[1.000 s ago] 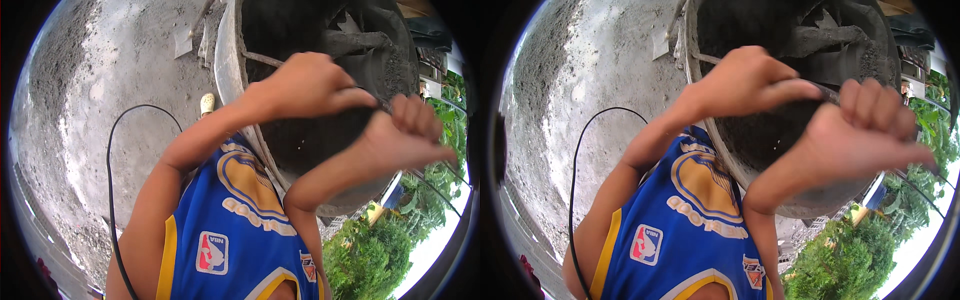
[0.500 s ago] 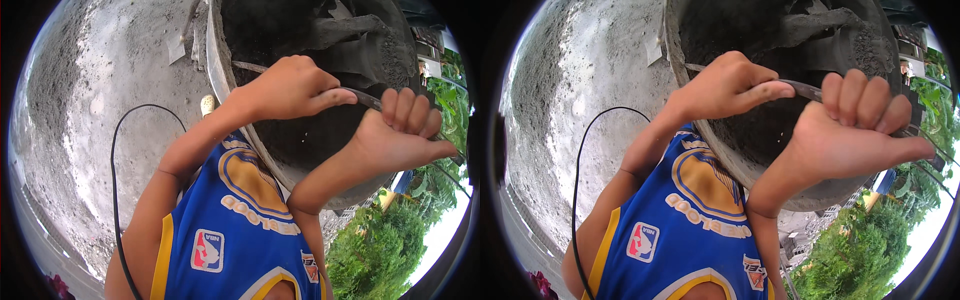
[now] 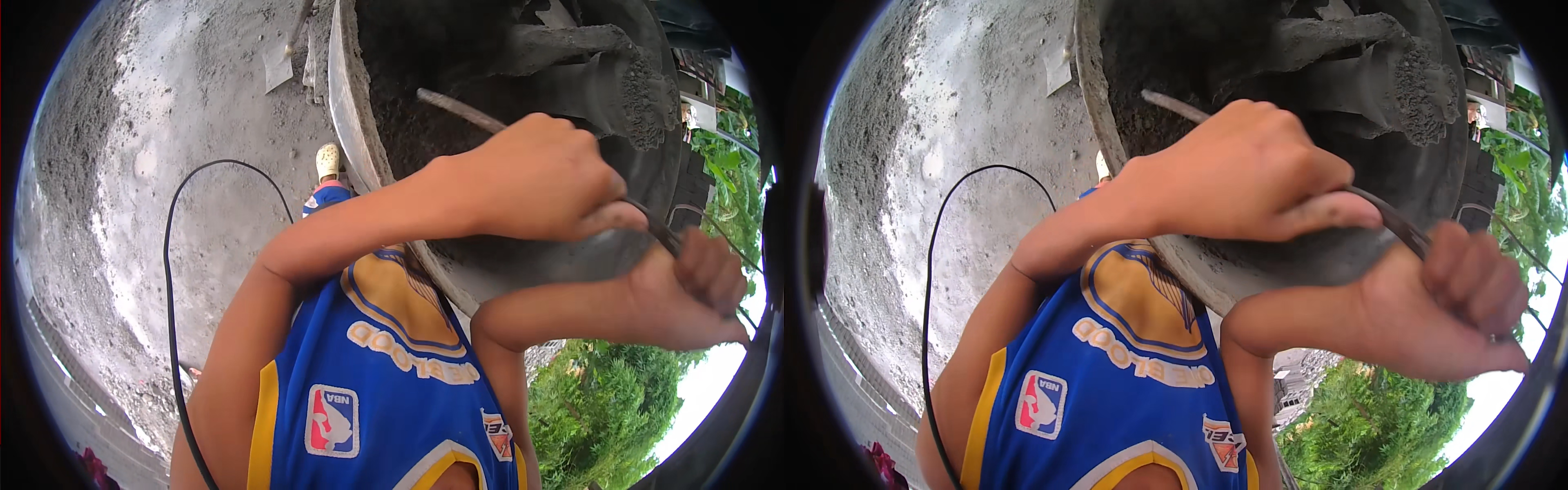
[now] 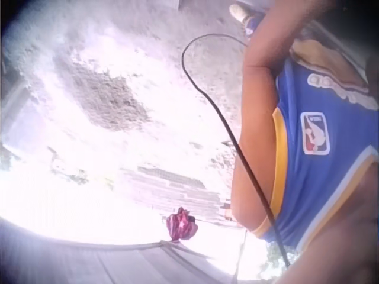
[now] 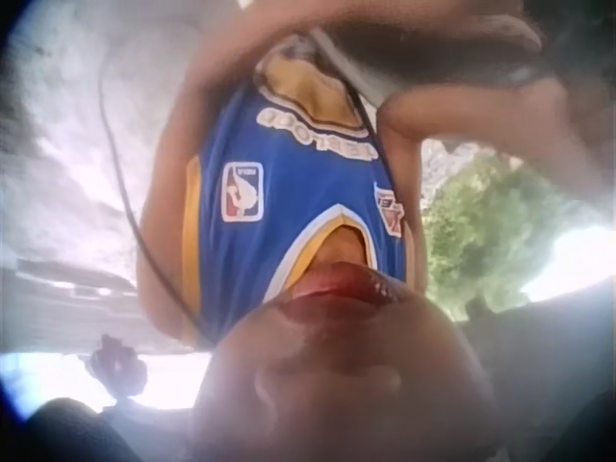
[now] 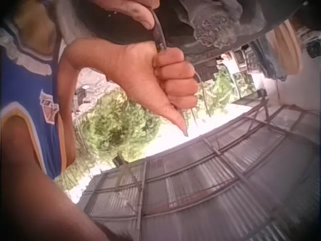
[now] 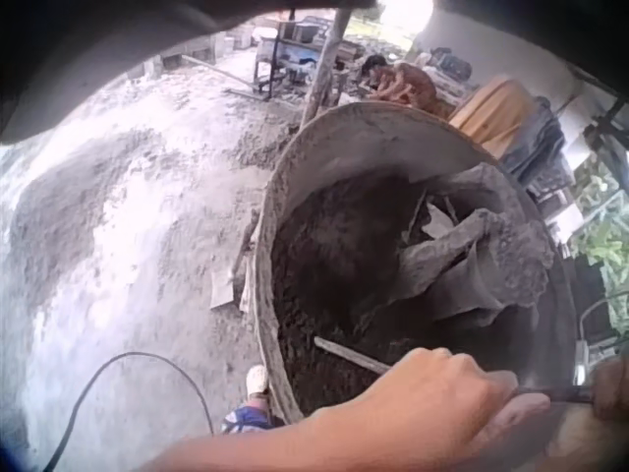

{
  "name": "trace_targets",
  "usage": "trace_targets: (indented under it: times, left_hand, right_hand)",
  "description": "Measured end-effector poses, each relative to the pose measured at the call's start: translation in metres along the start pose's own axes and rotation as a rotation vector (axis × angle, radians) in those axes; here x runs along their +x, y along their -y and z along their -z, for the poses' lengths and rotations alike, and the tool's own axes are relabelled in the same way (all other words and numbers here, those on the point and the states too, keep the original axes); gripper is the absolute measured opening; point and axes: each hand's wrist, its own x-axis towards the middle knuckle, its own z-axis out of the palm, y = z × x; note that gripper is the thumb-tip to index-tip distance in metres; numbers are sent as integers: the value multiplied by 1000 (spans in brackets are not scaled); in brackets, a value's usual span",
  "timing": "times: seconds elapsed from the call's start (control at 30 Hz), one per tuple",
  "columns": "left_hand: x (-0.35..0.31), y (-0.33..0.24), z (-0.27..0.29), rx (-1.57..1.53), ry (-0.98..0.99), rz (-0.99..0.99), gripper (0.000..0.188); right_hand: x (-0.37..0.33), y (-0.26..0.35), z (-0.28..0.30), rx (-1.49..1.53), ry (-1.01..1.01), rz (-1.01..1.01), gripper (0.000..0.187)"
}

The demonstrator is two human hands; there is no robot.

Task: The person scrapes dried cement residue from the inner rim and center post of a cement mixer using a flat metal tool and their hands.

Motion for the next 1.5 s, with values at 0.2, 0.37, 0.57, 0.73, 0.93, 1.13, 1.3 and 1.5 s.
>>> trace_targets:
  times: [0.2,0.37,0.57,0.73,0.93,1.13,1.3,1.5]
  left_hand:
    - [-21,27,14,42,51,155,44]
    - [-11,17,-12,22,-5,4,45]
    - [-22,28,13,58,40,130,41]
    - [-20,34,5,-68,147,76,41]
    - [-10,21,15,65,137,18,45]
    - [5,34,18,27,167,48,45]
    - [16,11,21,12,97,-7,45]
    - [-6,40,22,-37,111,110,42]
  right_hand:
    - [-9,-54,-12,-445,-405,46,62]
    - [-11,-16,18,112,-38,-75,61]
    - [-7,-49,-1,-153,-228,-46,61]
    - [-11,-35,18,17,-108,-73,60]
    - [-8,-49,13,58,-32,-18,58]
    - [11,-32,21,43,-74,-73,51]
    - [7,-60,4,-115,-250,-60,53]
    - [15,-54,25,-25,-62,-169,60]
